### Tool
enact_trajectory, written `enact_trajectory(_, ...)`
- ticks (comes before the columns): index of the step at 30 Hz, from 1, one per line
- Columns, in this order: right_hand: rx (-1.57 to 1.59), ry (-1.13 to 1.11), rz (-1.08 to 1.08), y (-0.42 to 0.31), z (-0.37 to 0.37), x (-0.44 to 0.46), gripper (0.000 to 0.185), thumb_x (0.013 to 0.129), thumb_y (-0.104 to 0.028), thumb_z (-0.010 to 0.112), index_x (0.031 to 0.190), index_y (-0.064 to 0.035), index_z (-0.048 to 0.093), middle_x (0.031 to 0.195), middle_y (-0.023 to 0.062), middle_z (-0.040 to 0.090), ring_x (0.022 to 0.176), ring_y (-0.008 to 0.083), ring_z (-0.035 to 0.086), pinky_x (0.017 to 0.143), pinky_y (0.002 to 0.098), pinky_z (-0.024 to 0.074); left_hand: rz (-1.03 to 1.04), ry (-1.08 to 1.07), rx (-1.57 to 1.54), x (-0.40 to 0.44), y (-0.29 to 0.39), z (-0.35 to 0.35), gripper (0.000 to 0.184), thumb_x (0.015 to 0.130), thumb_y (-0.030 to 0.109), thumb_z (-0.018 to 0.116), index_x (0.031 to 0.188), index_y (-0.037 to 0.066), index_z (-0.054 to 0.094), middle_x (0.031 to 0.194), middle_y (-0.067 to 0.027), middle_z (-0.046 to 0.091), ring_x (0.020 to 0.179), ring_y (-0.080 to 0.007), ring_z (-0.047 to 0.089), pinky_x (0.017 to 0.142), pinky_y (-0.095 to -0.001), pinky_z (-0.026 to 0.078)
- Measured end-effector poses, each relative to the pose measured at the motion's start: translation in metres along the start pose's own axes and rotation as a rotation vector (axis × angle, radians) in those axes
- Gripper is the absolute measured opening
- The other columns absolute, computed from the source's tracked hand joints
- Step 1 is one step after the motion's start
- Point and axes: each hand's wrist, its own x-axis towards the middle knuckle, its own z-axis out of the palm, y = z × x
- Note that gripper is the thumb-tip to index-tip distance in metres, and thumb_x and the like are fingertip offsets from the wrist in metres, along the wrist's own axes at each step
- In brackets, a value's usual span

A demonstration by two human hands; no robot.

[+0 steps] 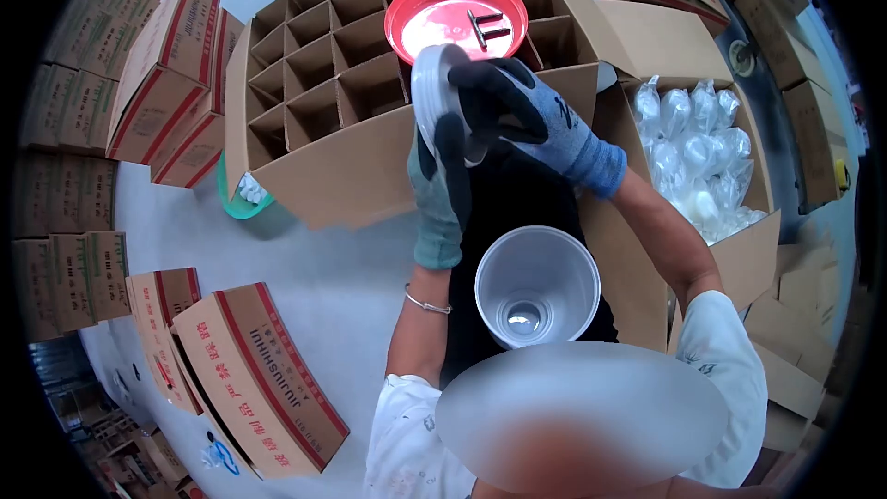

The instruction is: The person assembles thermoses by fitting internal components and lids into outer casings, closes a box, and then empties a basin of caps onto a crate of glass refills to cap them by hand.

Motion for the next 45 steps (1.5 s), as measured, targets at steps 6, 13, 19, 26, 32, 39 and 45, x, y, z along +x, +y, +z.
enact_trajectory(6, 0.456, 0.013, 0.328, 0.003, 0.009, 0.016, 0.064, 0.082, -0.017, 0.068, 0.137, -0.0037, 0.039, 0.133, 0.0161, 0.047, 0.118, 0.0288, 0.050, 0.100, 0.0352, 0.0417, 0.203, 0.149, 0.104, 0.008, -0.023, 0.013, 0.049, 0.091, 0.024, 0.061, 0.129, -0.005, 0.048, 0.118, -0.0211, 0.057, 0.104, -0.0309, 0.058, 0.091, -0.0352, 0.045)
enact_trajectory(13, 0.383, -0.069, 0.257, 0.095, -0.025, 0.027, 0.064, 0.078, -0.029, 0.073, 0.129, 0.0008, 0.049, 0.111, 0.0109, 0.063, 0.098, 0.0185, 0.062, 0.091, 0.0318, 0.0484, 0.980, -0.471, 0.762, 0.057, -0.032, 0.000, 0.046, 0.070, 0.039, 0.072, 0.115, 0.032, 0.066, 0.137, -0.0021, 0.047, 0.133, -0.0376, 0.035, 0.107, -0.0672, 0.018)
enact_trajectory(19, 0.189, -0.151, 0.487, 0.105, -0.079, 0.122, 0.052, 0.081, -0.042, 0.070, 0.114, -0.0037, 0.061, 0.099, 0.0122, 0.067, 0.088, 0.0223, 0.066, 0.085, 0.0349, 0.0510, 0.361, -0.216, 0.772, 0.047, -0.043, 0.034, 0.058, 0.079, 0.021, 0.063, 0.135, 0.016, 0.049, 0.142, -0.0175, 0.036, 0.135, -0.0383, 0.028, 0.108, -0.0630, 0.018)
enact_trajectory(26, -0.713, -0.153, 0.115, 0.184, -0.045, 0.203, 0.044, 0.084, -0.052, 0.057, 0.097, -0.0101, 0.065, 0.090, 0.0177, 0.065, 0.088, 0.0365, 0.062, 0.080, 0.0440, 0.0497, 0.339, -0.641, 0.490, 0.040, -0.072, 0.040, 0.042, 0.077, 0.023, 0.068, 0.115, 0.006, 0.058, 0.117, -0.0162, 0.055, 0.112, -0.0343, 0.050, 0.105, -0.0502, 0.033)
enact_trajectory(32, -1.087, 0.003, 0.505, 0.374, -0.122, 0.273, 0.049, 0.082, -0.041, 0.062, 0.124, -0.0175, 0.055, 0.112, 0.0214, 0.060, 0.100, 0.0371, 0.060, 0.087, 0.0429, 0.0492, 0.292, -0.831, 0.561, 0.063, -0.084, 0.048, 0.030, 0.083, 0.025, 0.061, 0.108, 0.007, 0.060, 0.108, -0.0124, 0.057, 0.106, -0.0284, 0.053, 0.105, -0.0482, 0.034)
enact_trajectory(39, -0.868, 0.045, 0.649, 0.454, -0.112, 0.257, 0.046, 0.082, -0.029, 0.058, 0.125, -0.0174, 0.048, 0.120, 0.0294, 0.053, 0.106, 0.0476, 0.055, 0.088, 0.0526, 0.0461, 0.270, -0.882, 0.516, 0.082, -0.084, 0.054, 0.029, 0.085, 0.027, 0.060, 0.106, 0.008, 0.062, 0.107, -0.0103, 0.058, 0.107, -0.0273, 0.053, 0.105, -0.0481, 0.035)
enact_trajectory(45, -0.912, 0.418, 0.111, 0.317, -0.181, 0.228, 0.055, 0.080, -0.036, 0.071, 0.127, -0.0149, 0.051, 0.113, 0.0153, 0.058, 0.100, 0.0280, 0.057, 0.088, 0.0394, 0.0473, 0.326, -0.744, 0.418, 0.066, -0.077, 0.058, 0.029, 0.084, 0.026, 0.061, 0.104, 0.006, 0.060, 0.105, -0.0128, 0.058, 0.103, -0.0305, 0.054, 0.102, -0.0470, 0.036)
